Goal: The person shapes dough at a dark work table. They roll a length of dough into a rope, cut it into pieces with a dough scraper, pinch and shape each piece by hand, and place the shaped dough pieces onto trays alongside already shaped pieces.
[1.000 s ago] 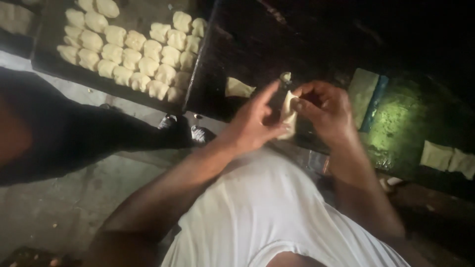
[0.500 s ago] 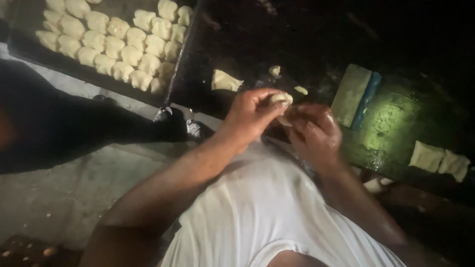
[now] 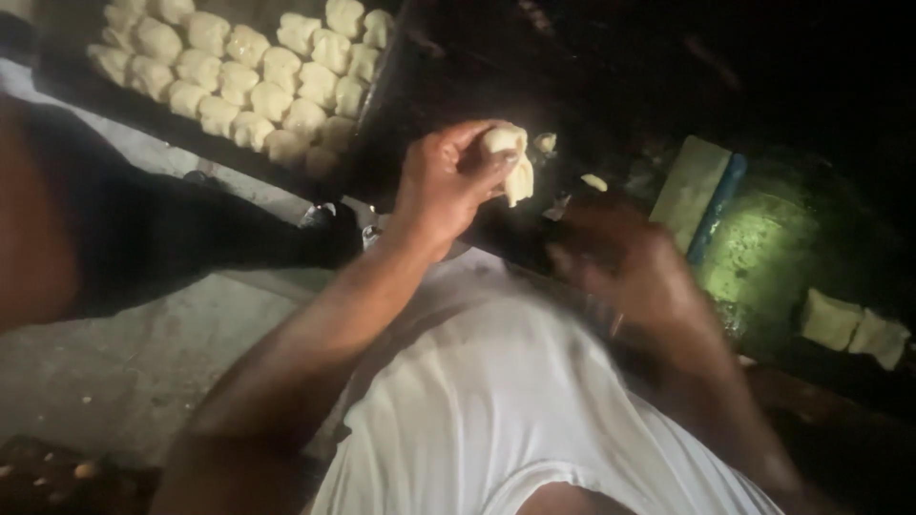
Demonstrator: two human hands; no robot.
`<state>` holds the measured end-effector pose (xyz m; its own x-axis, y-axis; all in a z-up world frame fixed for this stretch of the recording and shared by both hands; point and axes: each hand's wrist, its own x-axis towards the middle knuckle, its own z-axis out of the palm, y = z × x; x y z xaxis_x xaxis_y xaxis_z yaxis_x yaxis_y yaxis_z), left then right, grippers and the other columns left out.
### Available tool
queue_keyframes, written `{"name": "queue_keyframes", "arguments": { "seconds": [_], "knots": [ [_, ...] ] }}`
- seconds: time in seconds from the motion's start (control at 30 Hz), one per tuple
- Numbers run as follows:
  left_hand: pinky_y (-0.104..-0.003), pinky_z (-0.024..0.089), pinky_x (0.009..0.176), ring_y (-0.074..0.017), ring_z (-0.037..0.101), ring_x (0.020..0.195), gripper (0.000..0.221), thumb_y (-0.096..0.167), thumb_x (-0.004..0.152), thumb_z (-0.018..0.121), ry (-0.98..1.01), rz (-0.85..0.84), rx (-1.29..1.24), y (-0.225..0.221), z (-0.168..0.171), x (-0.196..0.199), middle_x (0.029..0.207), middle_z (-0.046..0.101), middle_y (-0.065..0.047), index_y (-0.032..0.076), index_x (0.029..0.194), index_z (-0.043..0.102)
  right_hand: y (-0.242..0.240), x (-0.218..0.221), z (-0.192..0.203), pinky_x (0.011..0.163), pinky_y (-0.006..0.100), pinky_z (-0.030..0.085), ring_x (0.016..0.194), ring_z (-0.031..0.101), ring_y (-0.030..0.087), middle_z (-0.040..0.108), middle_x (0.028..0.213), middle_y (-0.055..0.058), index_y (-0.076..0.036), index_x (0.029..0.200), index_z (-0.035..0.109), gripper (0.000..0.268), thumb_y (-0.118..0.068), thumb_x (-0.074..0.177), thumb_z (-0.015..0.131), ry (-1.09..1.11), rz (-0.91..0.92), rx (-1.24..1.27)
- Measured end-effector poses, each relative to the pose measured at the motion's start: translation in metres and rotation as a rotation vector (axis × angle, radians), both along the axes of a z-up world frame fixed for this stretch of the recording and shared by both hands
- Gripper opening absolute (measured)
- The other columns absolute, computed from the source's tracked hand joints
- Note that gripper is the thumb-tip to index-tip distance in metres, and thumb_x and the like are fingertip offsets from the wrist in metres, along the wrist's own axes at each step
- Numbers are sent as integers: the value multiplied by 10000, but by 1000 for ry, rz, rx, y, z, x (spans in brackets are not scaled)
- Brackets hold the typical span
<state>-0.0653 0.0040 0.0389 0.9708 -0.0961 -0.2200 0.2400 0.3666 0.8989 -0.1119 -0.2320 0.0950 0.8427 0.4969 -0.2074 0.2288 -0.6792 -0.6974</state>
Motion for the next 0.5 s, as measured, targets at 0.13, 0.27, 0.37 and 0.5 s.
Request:
{"name": "queue_keyframes", "arguments": {
  "seconds": [0.13,0.27,0.37,0.5],
  "knots": [
    [-324,666,775,-169,754,922,322,12,910,734,34,-22,-63,-1,-6,2,1092,745,-118,1,1227,677,12,10,-50,728,379,624,894,732,256,747,1083,118,-92,1328,670,413,-131,917,672,138,-422,417],
    [-284,642,811,-136,741,937,296,15,931,723,-27,-76,4,6,-9,-1,1098,761,-100,-8,1225,701,53,17,-29,937,459,551,1096,664,353,709,1115,119,-103,1218,672,471,-220,802,862,-753,-42,-273],
    [-262,620,798,-121,729,927,264,35,965,705,-90,-112,88,14,1,-5,1079,779,-90,-9,1225,721,55,17,-29,871,422,542,1021,660,299,703,1088,128,-100,1129,689,356,-103,813,854,-807,-84,-14],
    [-285,609,784,-169,746,941,278,41,948,708,-289,-48,442,39,0,0,1084,784,-129,-5,1222,719,60,32,-29,833,384,579,980,700,206,742,1020,38,-113,987,783,126,-84,877,836,-974,176,-4]
  ]
}}
